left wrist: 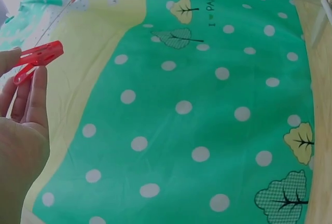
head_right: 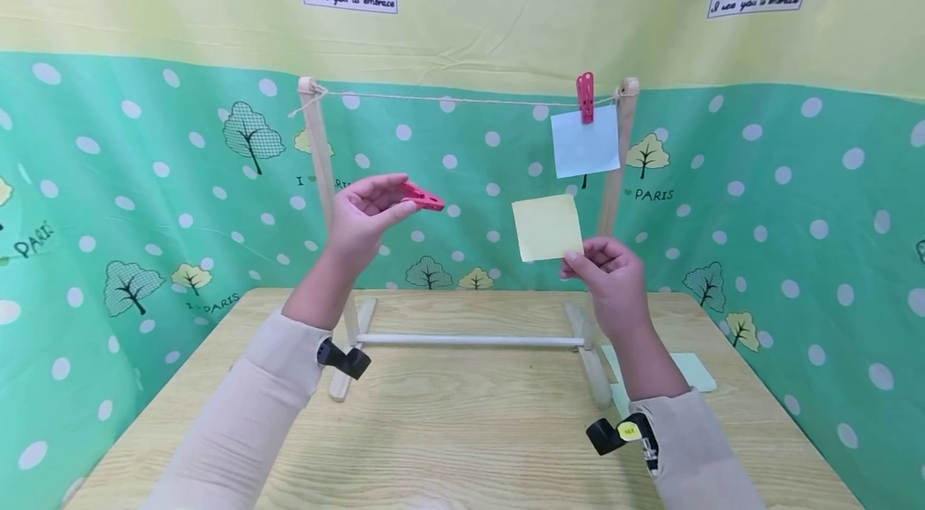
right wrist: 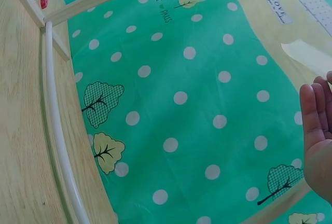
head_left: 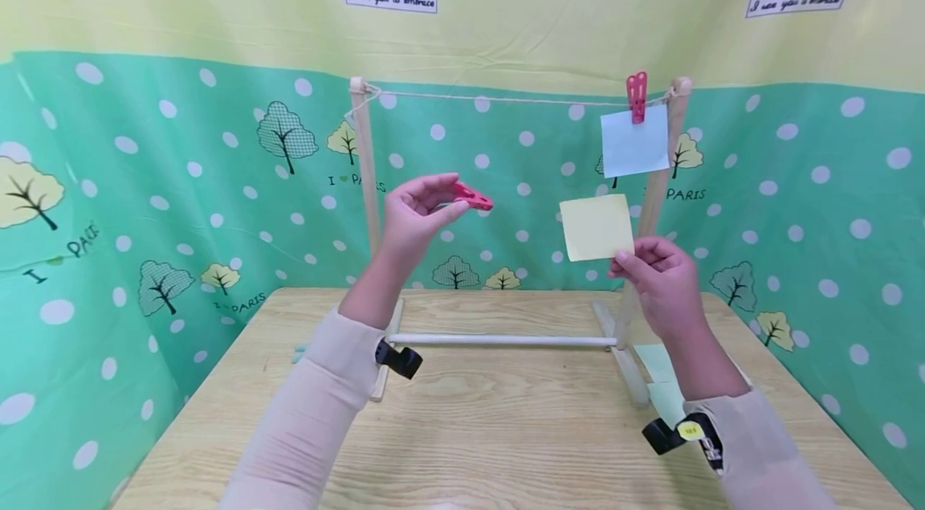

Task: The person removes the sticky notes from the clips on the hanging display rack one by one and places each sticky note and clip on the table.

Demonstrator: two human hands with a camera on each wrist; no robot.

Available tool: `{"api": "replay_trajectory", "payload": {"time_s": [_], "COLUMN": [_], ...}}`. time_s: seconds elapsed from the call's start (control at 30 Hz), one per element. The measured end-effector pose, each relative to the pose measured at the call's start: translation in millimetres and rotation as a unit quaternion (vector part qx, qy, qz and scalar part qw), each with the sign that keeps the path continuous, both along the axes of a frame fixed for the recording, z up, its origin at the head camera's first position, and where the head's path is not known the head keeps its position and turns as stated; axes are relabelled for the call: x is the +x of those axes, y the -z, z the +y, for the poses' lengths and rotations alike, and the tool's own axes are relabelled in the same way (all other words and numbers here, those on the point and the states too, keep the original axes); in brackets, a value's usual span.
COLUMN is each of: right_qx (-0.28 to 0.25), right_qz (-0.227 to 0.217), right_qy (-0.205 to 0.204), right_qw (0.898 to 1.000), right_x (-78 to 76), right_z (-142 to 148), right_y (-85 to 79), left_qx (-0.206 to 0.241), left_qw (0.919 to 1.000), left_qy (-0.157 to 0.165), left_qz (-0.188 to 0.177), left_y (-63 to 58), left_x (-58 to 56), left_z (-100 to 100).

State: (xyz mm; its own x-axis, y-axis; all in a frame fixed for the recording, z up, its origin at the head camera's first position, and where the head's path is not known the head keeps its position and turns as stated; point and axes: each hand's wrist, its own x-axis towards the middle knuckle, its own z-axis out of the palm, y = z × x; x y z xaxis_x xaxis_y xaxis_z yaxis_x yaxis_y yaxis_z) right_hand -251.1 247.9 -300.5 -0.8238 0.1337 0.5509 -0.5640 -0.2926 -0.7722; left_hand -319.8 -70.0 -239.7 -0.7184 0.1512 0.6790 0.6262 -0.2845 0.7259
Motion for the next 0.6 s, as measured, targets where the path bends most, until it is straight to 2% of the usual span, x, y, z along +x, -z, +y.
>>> {"api": "replay_trajectory", "payload": {"time_s": [0.23, 0.43, 0.6], "right_qx": [-0.006, 0.022, -0.003], "right_qz": [-0.003, -0.021, -0.025], "right_qy": [0.021, 0.058, 0.056], "right_qw": [1.000, 0.998, 0.998], "right_x": [6.3, 14.1, 19.5], "right_z": [4.8, 12.4, 19.2], "right_y": [9.0, 17.5, 26.0], "left_qx": [0.007, -0.001, -0.004], "left_qw": [0.9998, 0.9997, 0.9995], "left_qy": [0.017, 0.014, 0.011], "left_qz": [-0.011, -0.019, -0.028], "left_y": [17.4, 30.8, 40.2], "left_x": [5.1, 9.8, 12.9], "left_z": [-13.1, -25.3, -37.0]}}
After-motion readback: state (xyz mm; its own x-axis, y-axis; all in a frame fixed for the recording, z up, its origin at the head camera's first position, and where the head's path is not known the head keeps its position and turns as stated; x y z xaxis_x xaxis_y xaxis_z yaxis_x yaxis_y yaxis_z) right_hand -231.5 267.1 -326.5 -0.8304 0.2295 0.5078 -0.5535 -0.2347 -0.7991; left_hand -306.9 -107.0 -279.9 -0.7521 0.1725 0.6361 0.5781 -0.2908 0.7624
